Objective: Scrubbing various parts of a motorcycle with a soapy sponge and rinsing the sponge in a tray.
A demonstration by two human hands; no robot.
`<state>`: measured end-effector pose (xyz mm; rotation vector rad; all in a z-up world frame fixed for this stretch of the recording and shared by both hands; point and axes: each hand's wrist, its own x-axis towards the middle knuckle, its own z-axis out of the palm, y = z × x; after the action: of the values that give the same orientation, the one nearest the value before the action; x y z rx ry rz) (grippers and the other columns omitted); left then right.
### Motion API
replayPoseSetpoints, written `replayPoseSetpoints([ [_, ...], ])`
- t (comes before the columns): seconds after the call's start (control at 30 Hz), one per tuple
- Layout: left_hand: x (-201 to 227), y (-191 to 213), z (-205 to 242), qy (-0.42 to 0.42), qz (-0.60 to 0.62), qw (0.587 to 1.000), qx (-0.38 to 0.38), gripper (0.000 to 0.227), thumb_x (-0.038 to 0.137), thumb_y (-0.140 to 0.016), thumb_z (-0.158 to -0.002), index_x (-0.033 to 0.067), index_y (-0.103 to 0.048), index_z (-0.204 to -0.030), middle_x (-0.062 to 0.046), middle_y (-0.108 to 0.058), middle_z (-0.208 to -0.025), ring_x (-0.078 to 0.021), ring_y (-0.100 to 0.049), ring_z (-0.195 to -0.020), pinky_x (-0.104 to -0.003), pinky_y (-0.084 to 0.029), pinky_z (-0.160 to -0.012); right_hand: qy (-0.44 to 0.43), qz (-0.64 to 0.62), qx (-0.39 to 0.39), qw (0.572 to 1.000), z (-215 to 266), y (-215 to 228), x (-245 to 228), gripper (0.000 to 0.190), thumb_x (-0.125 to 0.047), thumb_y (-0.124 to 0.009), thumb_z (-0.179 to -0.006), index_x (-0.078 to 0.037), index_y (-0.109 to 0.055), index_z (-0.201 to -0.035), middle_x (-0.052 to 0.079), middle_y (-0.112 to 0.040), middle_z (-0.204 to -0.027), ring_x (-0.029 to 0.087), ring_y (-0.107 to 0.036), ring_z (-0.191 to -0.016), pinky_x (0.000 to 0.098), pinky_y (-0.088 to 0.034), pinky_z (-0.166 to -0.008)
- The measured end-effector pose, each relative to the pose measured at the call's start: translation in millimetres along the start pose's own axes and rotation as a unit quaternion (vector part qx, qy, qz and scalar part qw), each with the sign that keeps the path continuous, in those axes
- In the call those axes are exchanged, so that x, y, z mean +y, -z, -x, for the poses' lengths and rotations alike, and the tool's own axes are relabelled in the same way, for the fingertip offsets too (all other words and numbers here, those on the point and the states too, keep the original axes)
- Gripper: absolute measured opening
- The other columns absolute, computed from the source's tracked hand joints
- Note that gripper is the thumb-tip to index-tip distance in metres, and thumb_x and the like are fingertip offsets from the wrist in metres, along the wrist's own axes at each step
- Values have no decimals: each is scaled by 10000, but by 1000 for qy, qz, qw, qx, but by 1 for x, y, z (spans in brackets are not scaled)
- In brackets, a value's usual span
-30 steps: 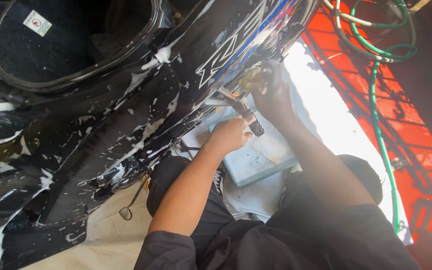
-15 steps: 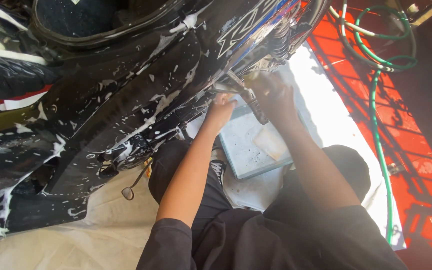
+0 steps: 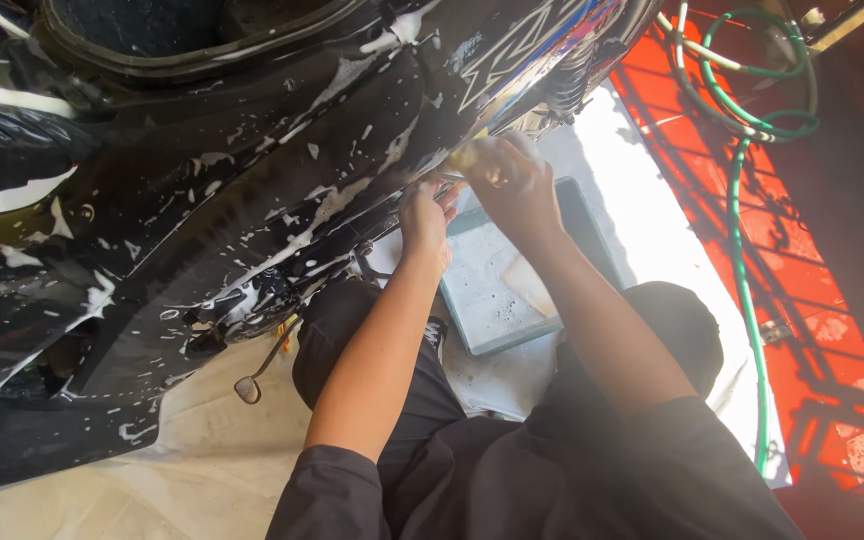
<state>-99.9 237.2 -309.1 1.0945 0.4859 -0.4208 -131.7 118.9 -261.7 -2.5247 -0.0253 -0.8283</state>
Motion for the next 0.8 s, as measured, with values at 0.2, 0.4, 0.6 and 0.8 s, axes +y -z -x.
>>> replayPoseSetpoints([
  [0.2, 10, 3, 4, 12, -2, 1000, 6, 424, 371, -472, -990, 107, -512, -1320, -101, -545, -1341, -315, -644, -1233, -464, -381, -1071, 161, 35, 68, 984, -3, -14, -23, 113, -110, -655, -878, -215, -672, -842, -11, -559, -784, 234, -600, -776, 322, -547, -577],
  [0.4, 7, 5, 6, -8, -9, 1000, 3, 450, 351, -454, -1007, 61, -492, -1349, -81, -560, -1307, -281, -661, -1198, -431, -361, -1052, -91, 17, -147, 985, -4, 0, -33, 163, -120, -534, -923, -121, -678, -1000, 138, -516, -955, 438, -616, -841, 583, -580, -683],
  [0.6, 0, 5, 4, -22, -30, 999, -20, 475, 287, -454, -1025, 69, -422, -1446, -100, -518, -1402, -299, -642, -1220, -398, -344, -1031, -23, 125, -122, 984, 5, 9, -8, 126, -66, -672, -831, -160, -633, -756, -4, -533, -697, 259, -670, -559, 348, -587, -501],
  [0.8, -8, 5, -6, -4, -59, 997, -51, 553, 223, -608, -937, 72, -389, -1423, -88, -594, -1258, -214, -759, -897, -254, -488, -675, 28, -15, 90, 995, 6, -18, -18, 276, -216, -809, -882, -130, -547, -876, 21, -475, -802, 278, -658, -730, 373, -588, -579],
])
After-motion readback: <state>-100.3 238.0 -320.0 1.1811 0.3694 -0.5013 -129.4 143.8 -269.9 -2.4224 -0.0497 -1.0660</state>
